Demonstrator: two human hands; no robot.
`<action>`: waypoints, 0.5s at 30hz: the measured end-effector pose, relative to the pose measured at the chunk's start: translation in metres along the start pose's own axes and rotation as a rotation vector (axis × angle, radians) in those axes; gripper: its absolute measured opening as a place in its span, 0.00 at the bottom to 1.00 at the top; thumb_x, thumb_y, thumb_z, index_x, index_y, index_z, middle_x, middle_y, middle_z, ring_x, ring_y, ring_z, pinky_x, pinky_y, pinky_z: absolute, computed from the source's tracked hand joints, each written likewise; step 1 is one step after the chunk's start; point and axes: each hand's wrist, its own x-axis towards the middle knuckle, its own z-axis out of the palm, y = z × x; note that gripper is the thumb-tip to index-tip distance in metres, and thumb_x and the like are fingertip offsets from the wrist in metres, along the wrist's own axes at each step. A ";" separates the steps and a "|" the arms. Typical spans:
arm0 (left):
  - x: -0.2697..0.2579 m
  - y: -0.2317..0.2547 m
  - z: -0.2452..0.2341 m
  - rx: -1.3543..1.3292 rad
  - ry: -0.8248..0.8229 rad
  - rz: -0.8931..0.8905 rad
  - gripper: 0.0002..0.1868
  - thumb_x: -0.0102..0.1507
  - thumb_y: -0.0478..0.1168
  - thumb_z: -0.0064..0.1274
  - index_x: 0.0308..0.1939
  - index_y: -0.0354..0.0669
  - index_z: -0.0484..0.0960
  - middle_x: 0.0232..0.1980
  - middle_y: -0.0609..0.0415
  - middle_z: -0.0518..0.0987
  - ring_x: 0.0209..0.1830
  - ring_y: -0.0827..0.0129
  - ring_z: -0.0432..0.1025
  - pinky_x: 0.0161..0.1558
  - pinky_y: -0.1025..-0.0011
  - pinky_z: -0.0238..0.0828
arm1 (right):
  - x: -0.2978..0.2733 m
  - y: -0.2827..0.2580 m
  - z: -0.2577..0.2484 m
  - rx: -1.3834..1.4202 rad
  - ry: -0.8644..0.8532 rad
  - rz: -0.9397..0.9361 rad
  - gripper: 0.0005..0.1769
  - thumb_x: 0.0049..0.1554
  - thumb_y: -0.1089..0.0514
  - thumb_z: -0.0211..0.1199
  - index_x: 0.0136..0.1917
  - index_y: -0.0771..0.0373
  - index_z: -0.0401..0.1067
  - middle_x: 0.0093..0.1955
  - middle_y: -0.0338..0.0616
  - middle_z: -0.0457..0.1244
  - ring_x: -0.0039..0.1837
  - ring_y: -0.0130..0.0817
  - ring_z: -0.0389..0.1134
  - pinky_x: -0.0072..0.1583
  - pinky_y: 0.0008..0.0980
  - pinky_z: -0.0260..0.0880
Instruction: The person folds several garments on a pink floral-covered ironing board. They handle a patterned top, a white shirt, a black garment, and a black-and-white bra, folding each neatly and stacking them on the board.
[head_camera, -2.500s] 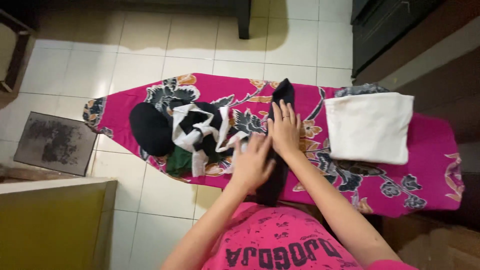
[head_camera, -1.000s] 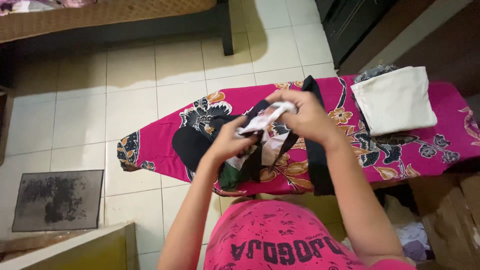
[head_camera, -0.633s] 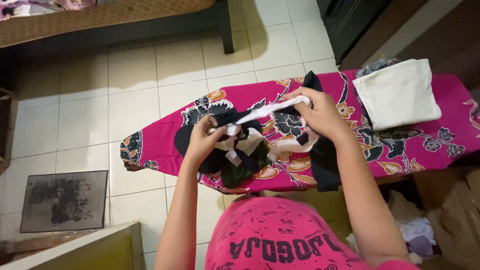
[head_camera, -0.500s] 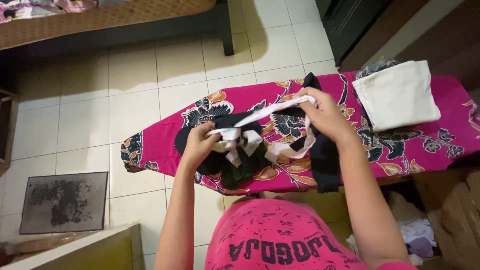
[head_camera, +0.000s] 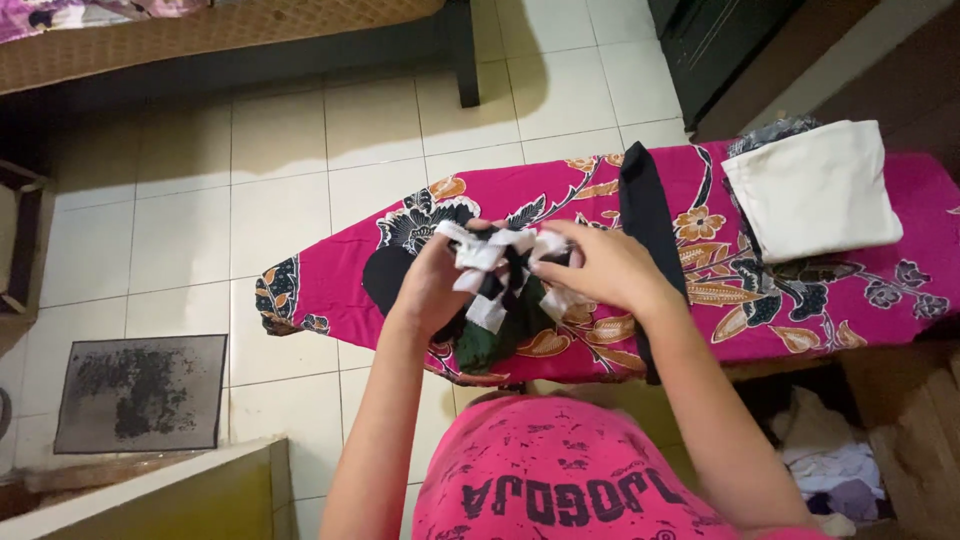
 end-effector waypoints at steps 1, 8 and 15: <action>0.002 -0.003 0.003 -0.067 -0.068 -0.028 0.18 0.72 0.49 0.39 0.56 0.40 0.74 0.61 0.45 0.78 0.61 0.54 0.73 0.61 0.54 0.72 | -0.003 -0.014 -0.002 0.022 -0.030 0.072 0.42 0.47 0.36 0.71 0.73 0.44 0.68 0.43 0.49 0.69 0.47 0.43 0.72 0.52 0.38 0.71; -0.004 -0.003 0.033 0.281 0.012 0.008 0.17 0.69 0.44 0.43 0.62 0.53 0.72 0.51 0.55 0.78 0.45 0.69 0.74 0.33 0.70 0.74 | 0.027 0.010 0.061 0.186 0.313 -0.508 0.19 0.55 0.55 0.69 0.57 0.64 0.72 0.52 0.53 0.65 0.53 0.50 0.69 0.54 0.41 0.69; 0.004 -0.008 -0.016 0.588 0.191 0.253 0.18 0.71 0.49 0.50 0.46 0.35 0.79 0.34 0.56 0.79 0.27 0.75 0.70 0.25 0.76 0.66 | 0.034 0.025 0.050 0.263 0.259 -0.229 0.09 0.61 0.61 0.61 0.53 0.67 0.75 0.45 0.52 0.64 0.46 0.43 0.69 0.49 0.41 0.67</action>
